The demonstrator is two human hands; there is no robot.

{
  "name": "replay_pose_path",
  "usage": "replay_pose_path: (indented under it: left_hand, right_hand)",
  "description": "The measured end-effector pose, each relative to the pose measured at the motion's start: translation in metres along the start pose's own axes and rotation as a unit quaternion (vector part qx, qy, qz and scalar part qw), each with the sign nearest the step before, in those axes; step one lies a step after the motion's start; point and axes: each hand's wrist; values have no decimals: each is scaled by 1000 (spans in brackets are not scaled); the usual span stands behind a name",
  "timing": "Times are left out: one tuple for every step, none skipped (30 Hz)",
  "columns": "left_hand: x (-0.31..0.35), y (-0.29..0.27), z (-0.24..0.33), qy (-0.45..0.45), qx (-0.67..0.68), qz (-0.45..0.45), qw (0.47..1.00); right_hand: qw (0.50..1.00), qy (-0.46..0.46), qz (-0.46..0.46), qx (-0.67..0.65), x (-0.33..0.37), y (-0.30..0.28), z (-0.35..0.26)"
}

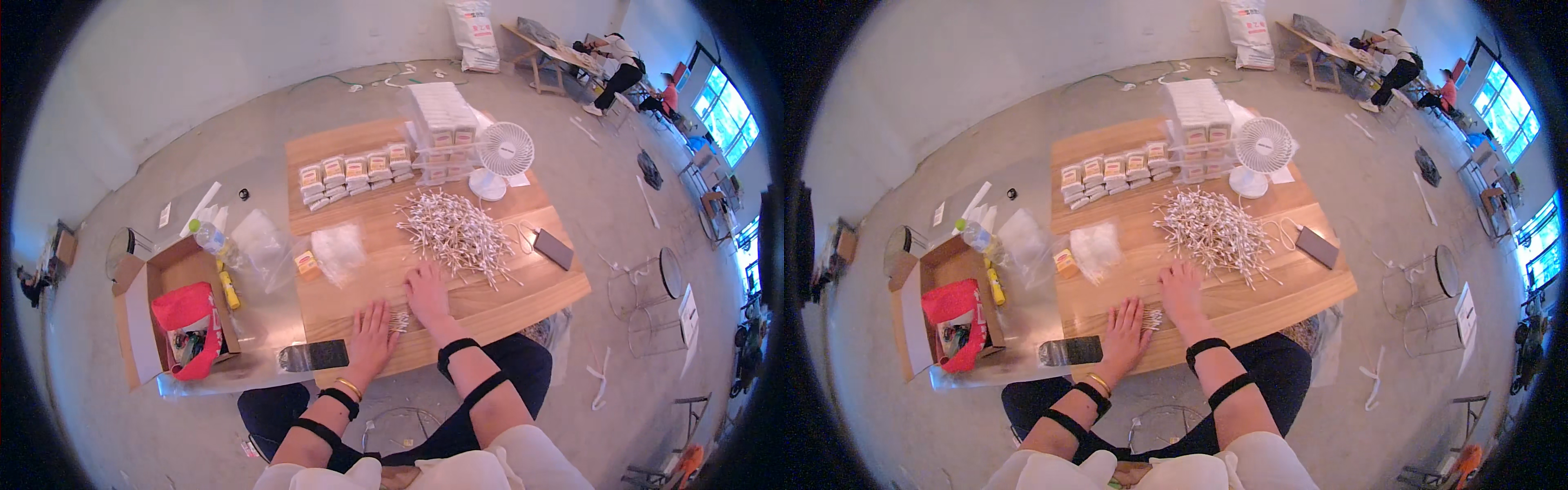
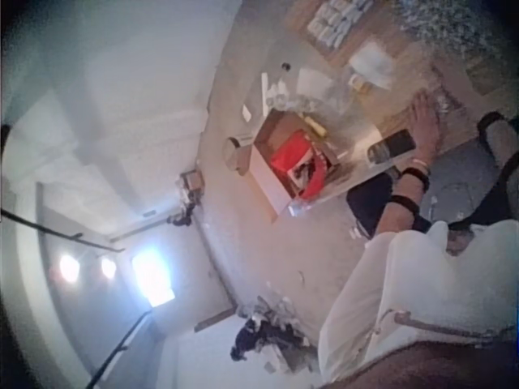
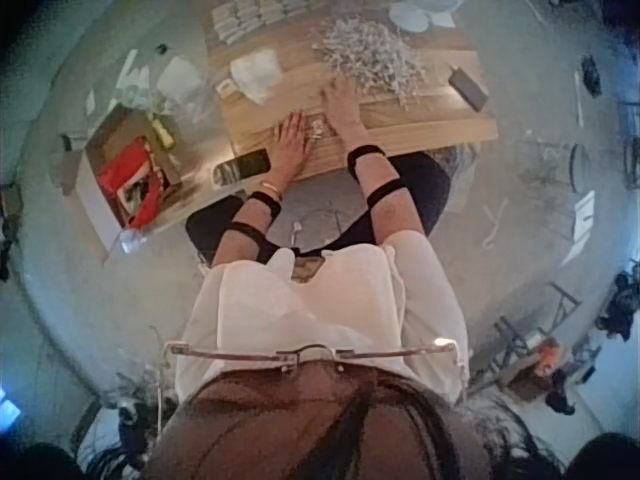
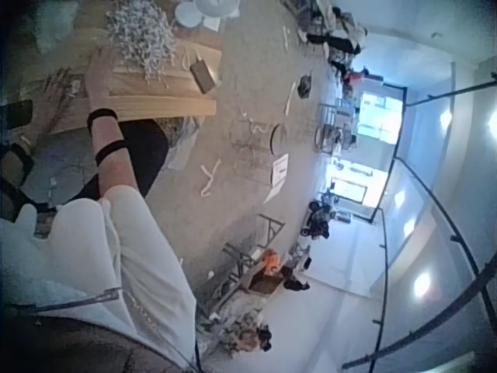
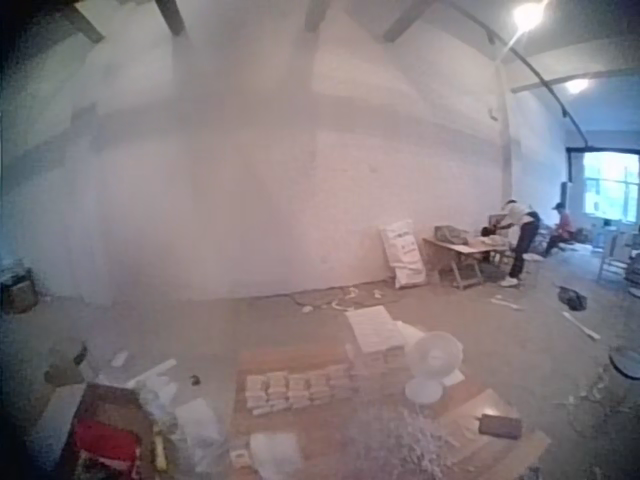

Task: Counting and placing cotton-tipped swabs into small plastic bags.

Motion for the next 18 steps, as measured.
replay_pose_path:
  left_hand:
    - [0,-1,1,-3,5,3,1000]
    - [0,-2,1,-4,13,5,1000]
    - [1,-3,1,-4,22,7,1000]
    - [4,-3,0,-8,30,9,999]
    - [6,-3,-1,-7,27,11,1000]
    - [7,-3,-3,-6,25,12,1000]
    - [7,-2,-3,-3,22,15,1000]
    - [8,-2,-4,-2,24,14,1000]
    - [10,-2,-5,-2,26,14,1000]
    - [8,-3,-4,2,27,15,1000]
    - [7,-4,-4,4,36,12,999]
    - [7,-5,-3,4,44,9,999]
    - [6,-4,-2,6,53,6,999]
    - [5,-4,-2,7,62,10,998]
    - [4,-3,-2,8,71,15,997]
    - [6,-2,-3,5,79,19,997]
    - [6,-1,-4,2,79,35,996]
    - [7,0,-4,-1,79,51,996]
  right_hand:
    - [999,-20,-9,28,2,2,-3]
    - [999,-12,-22,-23,7,3,-5]
    - [997,-2,-34,-74,14,2,-7]
    - [991,6,-49,-127,18,0,-12]
    - [993,53,-15,-104,20,-4,-10]
    - [992,99,19,-81,20,-10,-5]
    - [986,145,55,-57,21,-16,-1]
    - [983,171,47,-54,20,-19,2]
    - [978,196,39,-51,19,-21,3]
    - [973,223,35,-46,19,-22,7]
    - [976,211,30,-32,19,-17,10]
    - [979,199,23,-17,17,-12,11]
    - [982,188,17,-2,17,-8,13]
    - [988,152,-7,-24,20,-3,11]
    - [992,117,-30,-45,23,4,7]
    - [993,79,-56,-69,22,6,0]
    - [993,78,-37,-83,20,6,-3]
    - [992,79,-19,-98,16,5,-5]
Point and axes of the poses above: each hand's wrist, its own x-axis away from the middle knuckle, its own y-axis out of the palm, z = x × y, and after that the axes turned 3 degrees about -z, right-handed
